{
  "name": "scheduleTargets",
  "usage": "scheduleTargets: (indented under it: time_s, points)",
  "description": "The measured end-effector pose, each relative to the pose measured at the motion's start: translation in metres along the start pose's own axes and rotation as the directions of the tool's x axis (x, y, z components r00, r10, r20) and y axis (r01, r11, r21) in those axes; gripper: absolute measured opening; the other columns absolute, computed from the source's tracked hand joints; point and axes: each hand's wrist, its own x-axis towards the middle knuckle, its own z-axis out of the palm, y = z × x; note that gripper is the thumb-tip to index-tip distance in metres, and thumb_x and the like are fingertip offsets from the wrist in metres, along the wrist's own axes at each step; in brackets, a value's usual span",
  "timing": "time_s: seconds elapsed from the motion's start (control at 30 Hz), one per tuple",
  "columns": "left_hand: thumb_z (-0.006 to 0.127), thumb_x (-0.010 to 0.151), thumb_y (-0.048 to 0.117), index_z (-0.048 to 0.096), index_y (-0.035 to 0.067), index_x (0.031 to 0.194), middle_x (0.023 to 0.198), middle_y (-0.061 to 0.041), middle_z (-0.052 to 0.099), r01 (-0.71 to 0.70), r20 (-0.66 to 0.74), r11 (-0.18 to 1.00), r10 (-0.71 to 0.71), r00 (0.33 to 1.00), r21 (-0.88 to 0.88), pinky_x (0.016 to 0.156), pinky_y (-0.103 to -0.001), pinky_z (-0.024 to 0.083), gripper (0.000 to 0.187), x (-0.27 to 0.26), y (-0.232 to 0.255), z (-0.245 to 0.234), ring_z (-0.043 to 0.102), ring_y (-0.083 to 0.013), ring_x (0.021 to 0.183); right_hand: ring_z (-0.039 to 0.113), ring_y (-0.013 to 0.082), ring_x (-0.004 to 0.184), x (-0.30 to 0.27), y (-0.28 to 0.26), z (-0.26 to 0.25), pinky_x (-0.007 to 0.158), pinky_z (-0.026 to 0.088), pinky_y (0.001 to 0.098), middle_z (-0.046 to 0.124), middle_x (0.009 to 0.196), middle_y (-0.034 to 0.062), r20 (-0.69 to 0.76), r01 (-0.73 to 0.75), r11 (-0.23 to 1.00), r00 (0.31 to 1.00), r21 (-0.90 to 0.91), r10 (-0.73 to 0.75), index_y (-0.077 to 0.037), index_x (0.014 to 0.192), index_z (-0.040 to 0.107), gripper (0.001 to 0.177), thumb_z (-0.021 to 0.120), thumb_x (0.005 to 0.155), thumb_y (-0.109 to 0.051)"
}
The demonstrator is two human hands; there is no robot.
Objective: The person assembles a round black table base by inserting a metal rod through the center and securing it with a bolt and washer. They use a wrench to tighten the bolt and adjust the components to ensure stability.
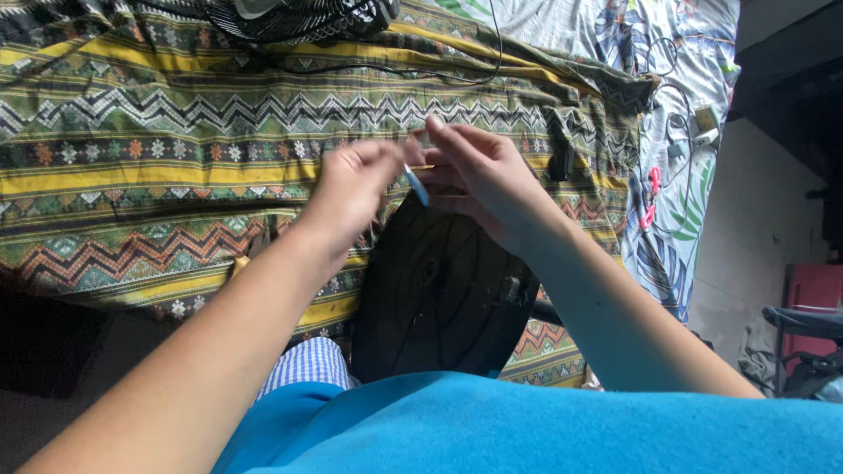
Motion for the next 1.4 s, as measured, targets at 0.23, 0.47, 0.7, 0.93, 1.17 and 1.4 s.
scheduleTargets:
  time_s: [0.23, 0.47, 0.7, 0.93, 1.17, 1.4]
  points:
    - [0.071, 0.096, 0.039, 0.079, 0.01, 0.101, 0.08, 0.008, 0.07, 0.216, 0.087, 0.967, -0.229, 0.969, 0.135, 0.064, -0.022, 0.043, 0.03, -0.012, -0.023, 0.0, 0.054, -0.0013, 0.069, 0.075, 0.0084, 0.087, 0.007, 0.008, -0.02, 0.08, 0.063, 0.0231, 0.078, 0.096, 0.0043, 0.12, 0.162, 0.933, 0.984, -0.323, -0.13, 0.0, 0.105, 0.075, 0.018, 0.077, 0.088, -0.008]
    - [0.056, 0.097, 0.036, 0.079, 0.012, 0.108, 0.101, -0.001, 0.078, 0.354, -0.075, 0.925, -0.347, 0.935, 0.134, 0.075, -0.028, 0.052, 0.035, 0.0, -0.108, -0.035, 0.066, -0.0104, 0.084, 0.074, 0.0083, 0.087, 0.007, -0.008, -0.031, 0.08, 0.062, 0.0241, 0.077, 0.095, 0.0025, 0.07, 0.366, 0.673, 0.903, -0.643, -0.425, -0.002, 0.101, 0.076, 0.01, 0.08, 0.091, -0.004]
    - [0.067, 0.087, 0.026, 0.069, 0.016, 0.132, 0.145, -0.032, 0.04, 0.39, -0.299, 0.35, -0.286, 0.91, 0.852, 0.11, -0.046, 0.04, 0.047, -0.049, -0.244, -0.139, 0.046, -0.0493, 0.131, 0.071, 0.0066, 0.097, 0.016, 0.003, -0.058, 0.086, 0.061, 0.0216, 0.072, 0.103, 0.0005, 0.011, 0.547, 0.534, 0.705, -0.645, -0.709, -0.001, 0.108, 0.069, 0.01, 0.075, 0.101, 0.003]
    - [0.06, 0.093, 0.025, 0.064, 0.045, 0.136, 0.17, -0.006, 0.016, 0.078, -0.189, -0.209, -0.588, 0.786, 0.975, 0.116, -0.047, 0.039, 0.048, -0.07, -0.188, -0.133, 0.041, -0.0276, 0.146, 0.07, 0.007, 0.1, 0.021, 0.012, -0.068, 0.086, 0.06, 0.0213, 0.071, 0.107, 0.0022, -0.09, 0.549, 0.614, 0.7, -0.567, -0.708, -0.002, 0.11, 0.067, 0.013, 0.074, 0.102, 0.004]
    - [0.058, 0.096, 0.031, 0.062, 0.045, 0.137, 0.164, -0.003, 0.023, -0.138, -0.094, -0.292, -0.657, 0.748, 0.947, 0.117, -0.05, 0.034, 0.043, -0.051, -0.189, -0.139, 0.031, -0.0239, 0.148, 0.072, 0.0082, 0.093, 0.029, 0.014, -0.076, 0.083, 0.062, 0.023, 0.074, 0.101, 0.0041, -0.128, 0.528, 0.644, 0.71, -0.554, -0.692, -0.001, 0.109, 0.068, 0.011, 0.075, 0.1, 0.003]
    - [0.083, 0.079, 0.023, 0.082, 0.023, 0.099, 0.123, -0.006, 0.062, 0.129, -0.089, 0.077, -0.393, 0.915, 0.989, 0.105, -0.047, 0.048, 0.02, -0.041, -0.239, -0.15, 0.055, -0.0258, 0.121, 0.072, 0.009, 0.092, 0.04, 0.013, -0.076, 0.083, 0.062, 0.0235, 0.073, 0.1, 0.0047, -0.121, 0.537, 0.649, 0.714, -0.538, -0.69, 0.002, 0.108, 0.068, 0.013, 0.077, 0.099, 0.002]
